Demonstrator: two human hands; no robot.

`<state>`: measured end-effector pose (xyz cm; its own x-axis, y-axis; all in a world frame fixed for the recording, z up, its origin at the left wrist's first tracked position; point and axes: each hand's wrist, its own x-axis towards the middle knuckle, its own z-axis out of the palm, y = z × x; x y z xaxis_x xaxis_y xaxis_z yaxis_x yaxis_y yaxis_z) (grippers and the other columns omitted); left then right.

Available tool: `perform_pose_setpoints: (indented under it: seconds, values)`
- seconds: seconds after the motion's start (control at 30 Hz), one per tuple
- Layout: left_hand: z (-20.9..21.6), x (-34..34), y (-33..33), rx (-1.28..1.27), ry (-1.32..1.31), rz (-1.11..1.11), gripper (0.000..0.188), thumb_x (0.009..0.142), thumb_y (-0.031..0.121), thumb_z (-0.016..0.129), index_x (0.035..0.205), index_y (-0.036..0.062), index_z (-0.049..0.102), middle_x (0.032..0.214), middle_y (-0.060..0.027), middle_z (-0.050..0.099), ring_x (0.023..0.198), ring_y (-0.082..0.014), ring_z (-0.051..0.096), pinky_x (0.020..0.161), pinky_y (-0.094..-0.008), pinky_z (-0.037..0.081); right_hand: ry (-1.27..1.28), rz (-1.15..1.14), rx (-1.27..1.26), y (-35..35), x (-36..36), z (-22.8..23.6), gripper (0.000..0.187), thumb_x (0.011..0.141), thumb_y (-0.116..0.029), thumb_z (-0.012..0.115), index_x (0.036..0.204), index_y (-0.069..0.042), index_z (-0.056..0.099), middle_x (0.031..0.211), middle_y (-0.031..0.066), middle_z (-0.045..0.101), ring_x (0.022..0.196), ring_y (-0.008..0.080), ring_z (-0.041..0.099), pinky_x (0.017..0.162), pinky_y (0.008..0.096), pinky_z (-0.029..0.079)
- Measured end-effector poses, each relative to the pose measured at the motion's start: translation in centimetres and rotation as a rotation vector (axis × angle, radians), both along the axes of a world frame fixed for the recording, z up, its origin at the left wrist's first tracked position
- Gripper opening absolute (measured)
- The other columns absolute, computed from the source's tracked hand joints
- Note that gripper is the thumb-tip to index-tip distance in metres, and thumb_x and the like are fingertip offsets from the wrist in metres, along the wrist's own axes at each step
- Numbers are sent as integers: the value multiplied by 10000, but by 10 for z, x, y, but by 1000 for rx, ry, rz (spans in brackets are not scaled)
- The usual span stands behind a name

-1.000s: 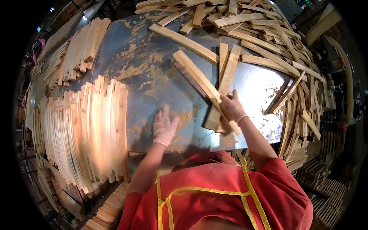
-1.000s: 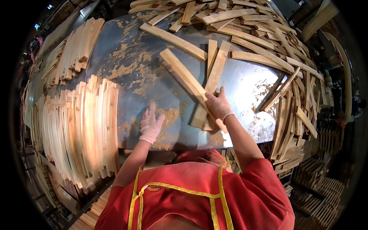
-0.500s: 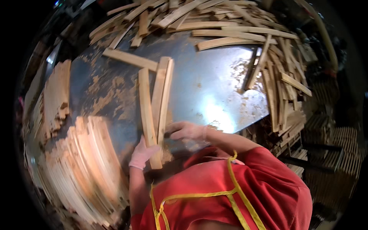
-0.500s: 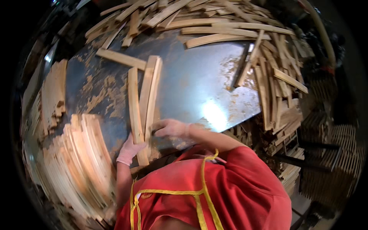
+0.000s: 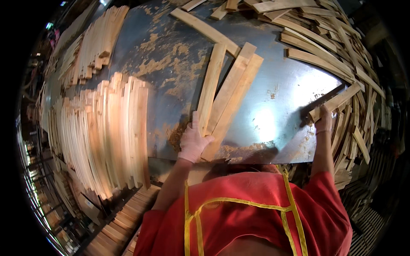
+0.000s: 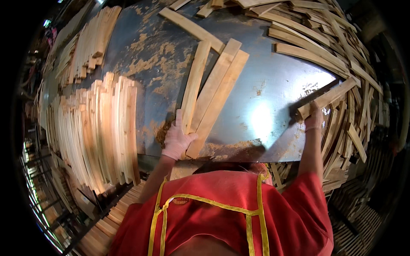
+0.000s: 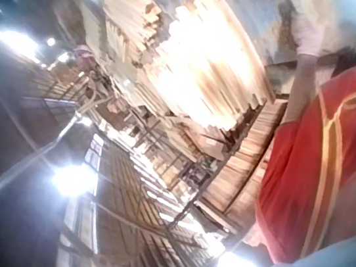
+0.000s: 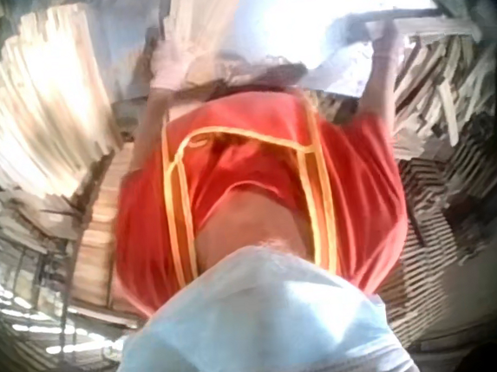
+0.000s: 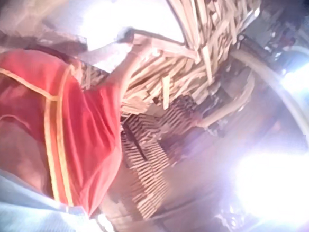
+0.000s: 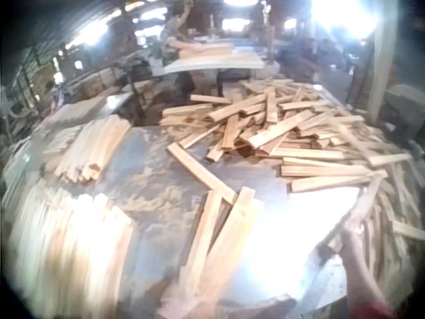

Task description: The person sorts thin wooden planks on a metal workbench, picking them up one by one and arranging them into a neat stack. The person wears gloves and a red shirt while organizing the wood pieces.

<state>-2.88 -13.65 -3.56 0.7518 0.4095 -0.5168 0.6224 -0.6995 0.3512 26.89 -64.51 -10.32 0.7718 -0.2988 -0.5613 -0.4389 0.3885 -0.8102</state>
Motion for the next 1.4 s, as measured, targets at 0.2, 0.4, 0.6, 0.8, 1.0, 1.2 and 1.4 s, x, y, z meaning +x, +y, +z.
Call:
perform_pose_setpoints:
  seconds: [0.2, 0.4, 0.6, 0.8, 1.0, 1.2, 1.4]
  values:
    - [2, -11, 23, -294, -97, 208, 1125, 789, 303, 878, 1695, 127, 234, 1297, -229, 654, 1117, -386, 695, 985, -451, 568, -85, 437, 194, 210, -163, 45, 465, 914, -137, 772, 1314, 11, 586, 1137, 117, 697, 1062, 246, 684, 982, 428, 583]
    - [-15, -78, 58, -1247, -342, 612, 855, 885, 109, 817, 1630, 108, 396, 1269, -68, 672, 1037, -263, 683, 923, -378, 573, -20, 1044, 109, 346, -261, 55, 495, 941, -214, 753, 1355, -10, 574, 1158, 125, 714, 1032, 244, 705, 855, 384, 599]
    - [12, -119, 62, -817, -277, 569, 942, 878, 63, 801, 1663, 120, 282, 1276, -66, 636, 1135, -187, 623, 959, -350, 550, -613, 1967, -218, 409, -297, 71, 459, 962, -279, 700, 1290, 36, 635, 1053, 148, 715, 1045, 273, 700, 966, 398, 532]
    - [12, -174, 62, -942, -505, 667, 584, 957, 127, 724, 1503, 94, 522, 1107, -68, 710, 1006, -208, 678, 899, -352, 555, 172, 1439, 116, 478, -279, 78, 444, 1009, -322, 701, 1322, -41, 560, 902, 36, 639, 765, 122, 603, 596, 299, 495]
    - [52, -241, 105, 6, -335, 495, 693, 956, 379, 671, 1545, 47, 516, 1334, -205, 706, 1226, -352, 683, 1046, -459, 527, -39, 1583, -210, 565, -318, 59, 482, 1036, -230, 670, 1391, 42, 491, 788, 62, 611, 590, 155, 561, 481, 351, 441]
    - [30, -329, 226, 879, -212, 142, 841, 915, 425, 750, 1618, 85, 437, 1632, -137, 481, 1487, -287, 459, 1247, -459, 364, -176, 2264, -73, 601, -320, 76, 788, 974, -348, 742, 1594, 7, 410, 1299, 182, 713, 1134, 281, 696, 976, 360, 568]
    - [31, -290, 215, 1111, -60, 216, 960, 926, 537, 719, 1685, 120, 305, 1684, -121, 406, 1526, -303, 398, 1250, -522, 325, -499, 1590, -393, 454, -192, 57, 707, 986, -330, 745, 1579, -46, 486, 1345, 173, 708, 1212, 256, 677, 1054, 356, 527]
